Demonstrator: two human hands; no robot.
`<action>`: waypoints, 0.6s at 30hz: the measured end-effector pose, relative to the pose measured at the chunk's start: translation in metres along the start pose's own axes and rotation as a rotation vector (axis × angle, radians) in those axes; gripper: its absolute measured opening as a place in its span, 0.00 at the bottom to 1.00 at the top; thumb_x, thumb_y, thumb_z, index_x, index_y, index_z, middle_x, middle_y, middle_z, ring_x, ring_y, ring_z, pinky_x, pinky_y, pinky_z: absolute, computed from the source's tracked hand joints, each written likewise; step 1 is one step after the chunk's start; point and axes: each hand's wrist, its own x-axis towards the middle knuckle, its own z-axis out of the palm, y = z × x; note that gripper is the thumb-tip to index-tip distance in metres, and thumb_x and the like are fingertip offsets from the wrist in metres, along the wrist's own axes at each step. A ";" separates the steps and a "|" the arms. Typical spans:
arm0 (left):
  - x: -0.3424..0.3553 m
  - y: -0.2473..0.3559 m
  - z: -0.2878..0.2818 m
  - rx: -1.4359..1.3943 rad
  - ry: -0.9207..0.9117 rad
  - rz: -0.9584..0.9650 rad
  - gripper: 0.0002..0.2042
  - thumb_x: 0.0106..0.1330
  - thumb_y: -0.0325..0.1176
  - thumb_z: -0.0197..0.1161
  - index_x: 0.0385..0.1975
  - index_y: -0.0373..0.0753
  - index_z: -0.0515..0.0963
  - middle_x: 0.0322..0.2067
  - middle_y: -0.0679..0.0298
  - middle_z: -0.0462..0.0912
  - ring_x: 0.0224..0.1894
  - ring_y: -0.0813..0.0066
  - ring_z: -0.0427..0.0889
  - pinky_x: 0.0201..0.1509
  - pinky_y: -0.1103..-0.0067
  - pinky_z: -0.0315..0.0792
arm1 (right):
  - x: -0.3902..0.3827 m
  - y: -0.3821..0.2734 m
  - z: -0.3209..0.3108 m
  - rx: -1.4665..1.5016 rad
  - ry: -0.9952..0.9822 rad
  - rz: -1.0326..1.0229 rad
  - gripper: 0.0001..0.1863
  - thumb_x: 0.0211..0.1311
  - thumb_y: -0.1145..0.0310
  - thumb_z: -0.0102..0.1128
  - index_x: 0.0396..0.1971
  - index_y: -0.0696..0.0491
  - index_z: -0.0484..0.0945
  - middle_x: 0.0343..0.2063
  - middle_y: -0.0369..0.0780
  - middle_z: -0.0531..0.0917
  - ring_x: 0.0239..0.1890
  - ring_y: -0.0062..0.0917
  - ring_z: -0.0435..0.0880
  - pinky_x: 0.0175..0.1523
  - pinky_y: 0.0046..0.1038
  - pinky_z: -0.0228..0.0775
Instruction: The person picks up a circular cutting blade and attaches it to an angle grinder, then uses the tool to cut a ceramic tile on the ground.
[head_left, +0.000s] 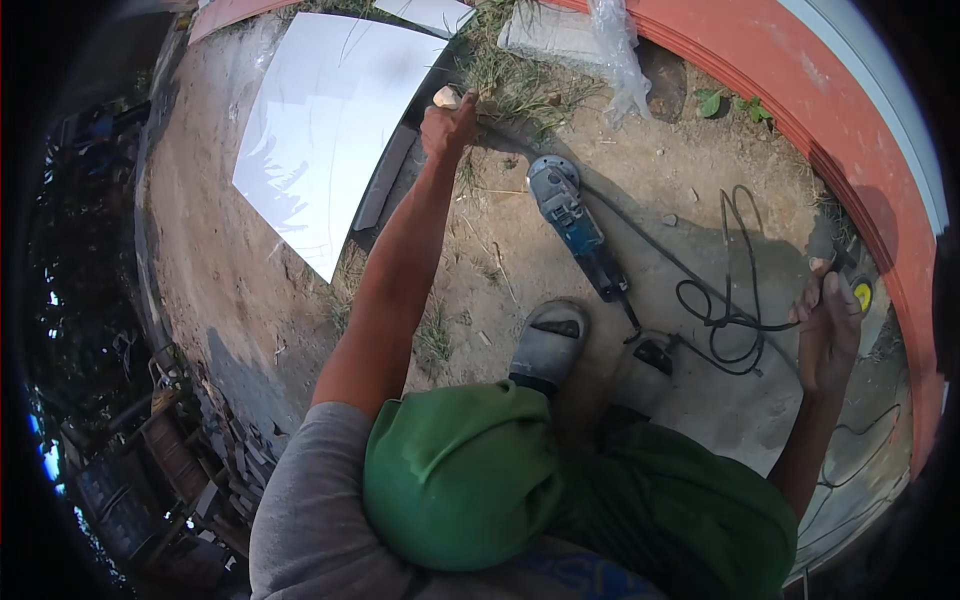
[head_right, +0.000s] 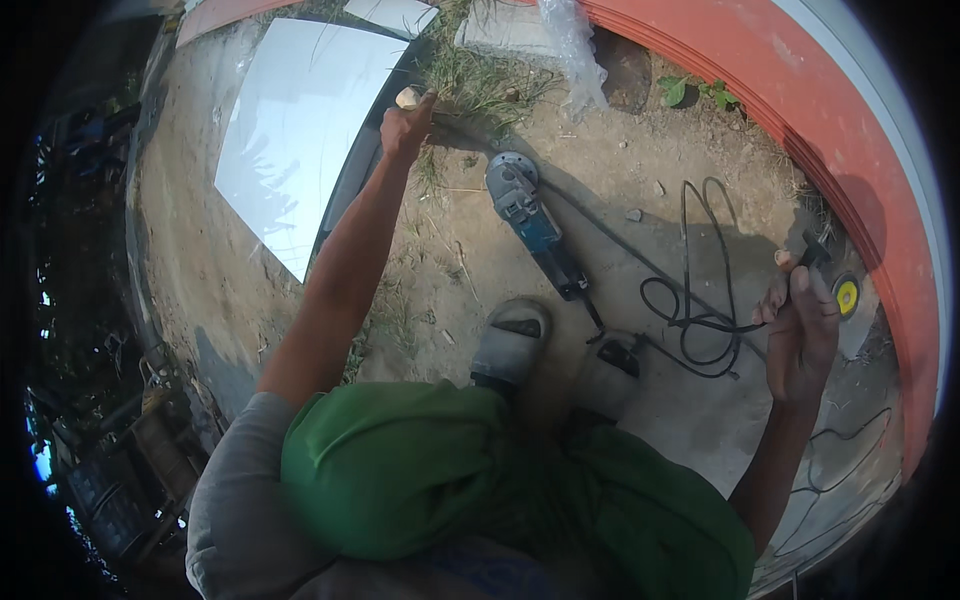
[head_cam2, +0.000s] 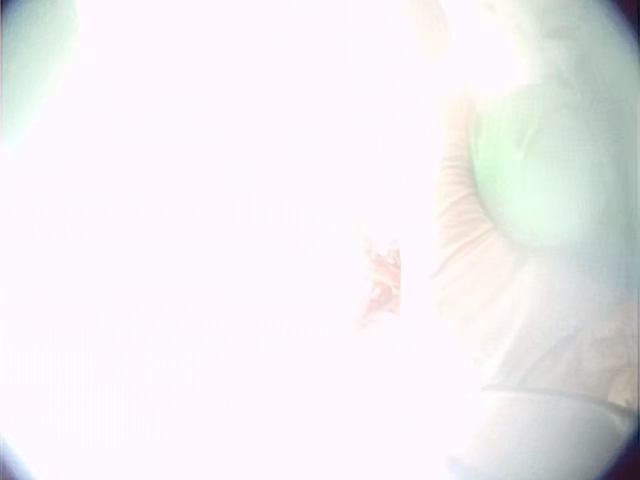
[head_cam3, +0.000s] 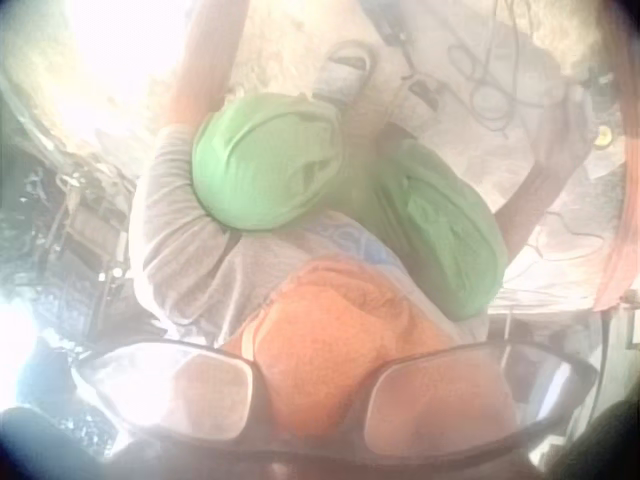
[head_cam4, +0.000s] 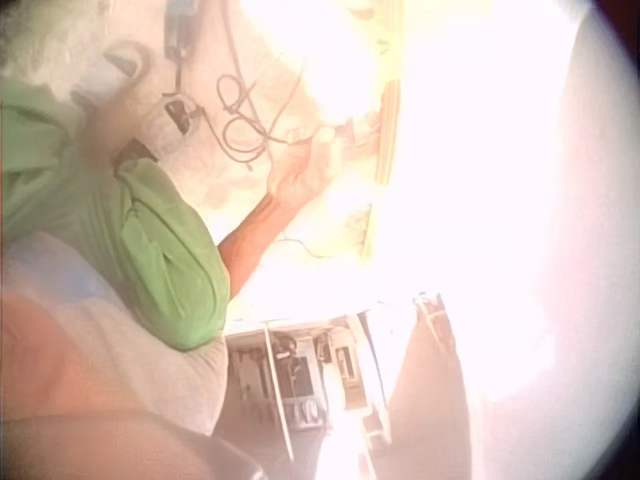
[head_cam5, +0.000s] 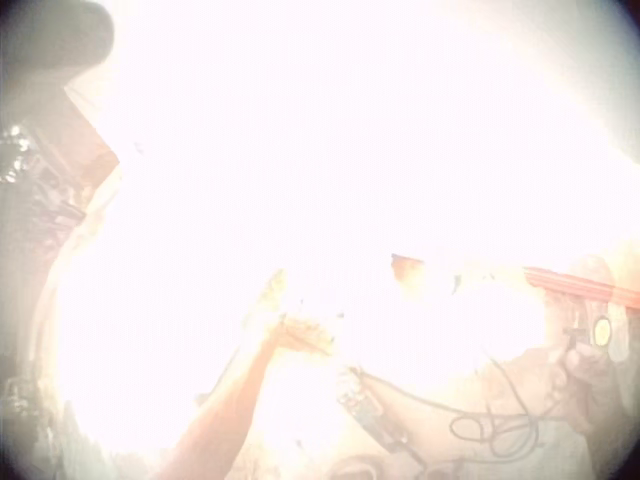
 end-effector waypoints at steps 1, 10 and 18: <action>0.005 0.002 0.003 0.031 0.056 -0.003 0.42 0.56 0.68 0.71 0.51 0.28 0.82 0.51 0.41 0.87 0.58 0.44 0.86 0.62 0.61 0.78 | -0.007 -0.004 -0.002 -0.194 0.128 0.095 0.15 0.80 0.62 0.57 0.55 0.56 0.81 0.30 0.32 0.76 0.34 0.19 0.74 0.44 0.29 0.69; -0.103 0.065 -0.023 -0.585 -0.085 0.752 0.20 0.66 0.34 0.71 0.54 0.30 0.78 0.47 0.45 0.87 0.47 0.47 0.88 0.53 0.64 0.81 | -0.007 0.005 0.015 -1.125 0.208 -0.008 0.18 0.79 0.61 0.60 0.50 0.62 0.85 0.23 0.29 0.68 0.27 0.13 0.63 0.35 0.23 0.59; -0.221 0.083 -0.038 -0.285 -0.368 1.166 0.24 0.66 0.27 0.72 0.63 0.44 0.80 0.55 0.59 0.85 0.55 0.61 0.88 0.61 0.70 0.81 | 0.018 0.016 0.115 -1.128 -0.040 -0.320 0.16 0.72 0.64 0.64 0.45 0.64 0.86 0.25 0.43 0.80 0.25 0.22 0.76 0.34 0.31 0.69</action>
